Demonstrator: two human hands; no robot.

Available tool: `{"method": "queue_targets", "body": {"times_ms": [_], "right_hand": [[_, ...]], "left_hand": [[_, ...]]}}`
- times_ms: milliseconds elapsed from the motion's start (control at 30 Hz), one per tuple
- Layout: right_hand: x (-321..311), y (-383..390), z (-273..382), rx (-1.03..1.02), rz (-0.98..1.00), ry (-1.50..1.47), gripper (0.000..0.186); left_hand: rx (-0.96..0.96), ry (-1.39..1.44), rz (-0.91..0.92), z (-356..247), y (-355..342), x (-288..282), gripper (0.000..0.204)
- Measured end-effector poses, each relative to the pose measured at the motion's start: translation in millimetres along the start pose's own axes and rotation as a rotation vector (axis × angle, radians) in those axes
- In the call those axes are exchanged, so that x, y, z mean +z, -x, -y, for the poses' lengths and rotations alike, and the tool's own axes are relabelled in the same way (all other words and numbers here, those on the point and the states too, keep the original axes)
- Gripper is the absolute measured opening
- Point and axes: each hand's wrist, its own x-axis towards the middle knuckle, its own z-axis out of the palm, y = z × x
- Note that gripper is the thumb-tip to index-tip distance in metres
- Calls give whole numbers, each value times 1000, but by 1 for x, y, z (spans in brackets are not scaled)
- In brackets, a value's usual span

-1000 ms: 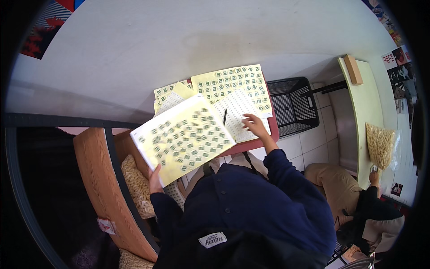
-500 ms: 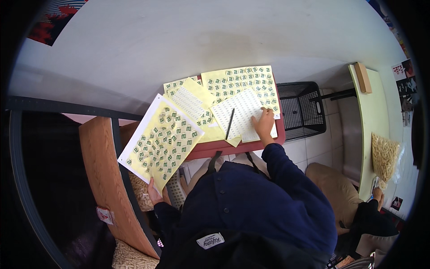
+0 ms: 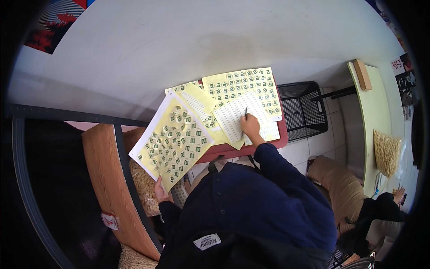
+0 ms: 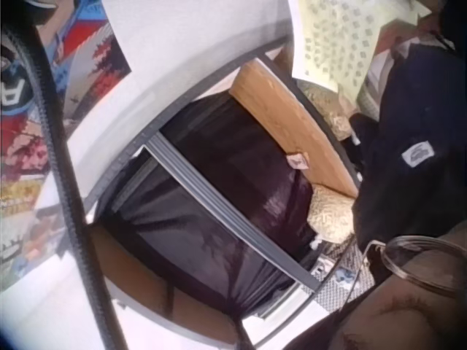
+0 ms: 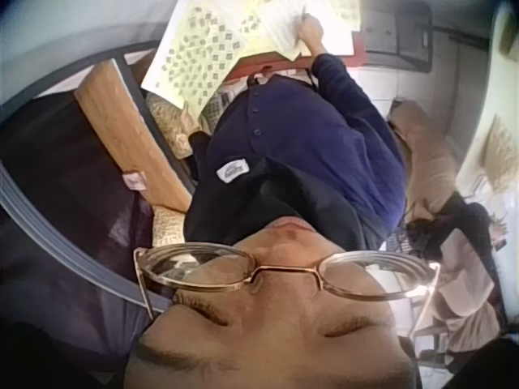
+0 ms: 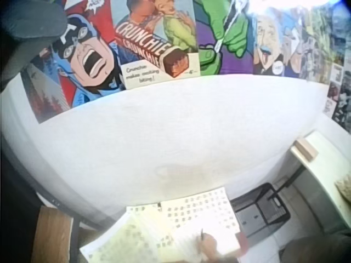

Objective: The person peels stickers from sheets, applies them to small bags of snack food, and then organizes the items by moving a crate and stool to tidy the workspace.

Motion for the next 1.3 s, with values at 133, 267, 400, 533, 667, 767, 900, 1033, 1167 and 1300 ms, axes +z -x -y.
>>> {"method": "queue_targets", "body": {"times_ms": [133, 267, 400, 533, 667, 767, 900, 1033, 1167, 1300], "right_hand": [[-33, -5, -47, -87, -275, -43, 30], [-31, -7, -84, -60, -358, 71, 33], [-43, 2, -80, 60, -182, 36, 39], [-76, 30, -72, 229, -80, -94, 40], [-59, 26, -93, 150, -389, -338, 37], [-76, 39, -98, 157, -412, -309, 38], [-70, 32, -106, 175, -518, -317, 35], [-67, 31, -113, 209, -560, -339, 33], [-66, 32, -120, 195, -414, -266, 26], [-66, 28, -104, 189, -323, -198, 26]], "left_hand": [[-25, -112, 128, 15, -25, 8, 42], [-176, -181, 213, 25, -48, 50, 40], [-313, -199, 299, 42, -67, 92, 39], [-366, -233, 384, 75, -98, 108, 44], [-320, -319, 468, 70, -129, 140, 48], [-271, -402, 456, 79, -132, 152, 48], [-195, -439, 522, 87, -136, 171, 47], [-180, -478, 488, 77, -141, 161, 47], [-182, -457, 399, 56, -132, 131, 45], [-175, -350, 351, 33, -104, 105, 42]]}}
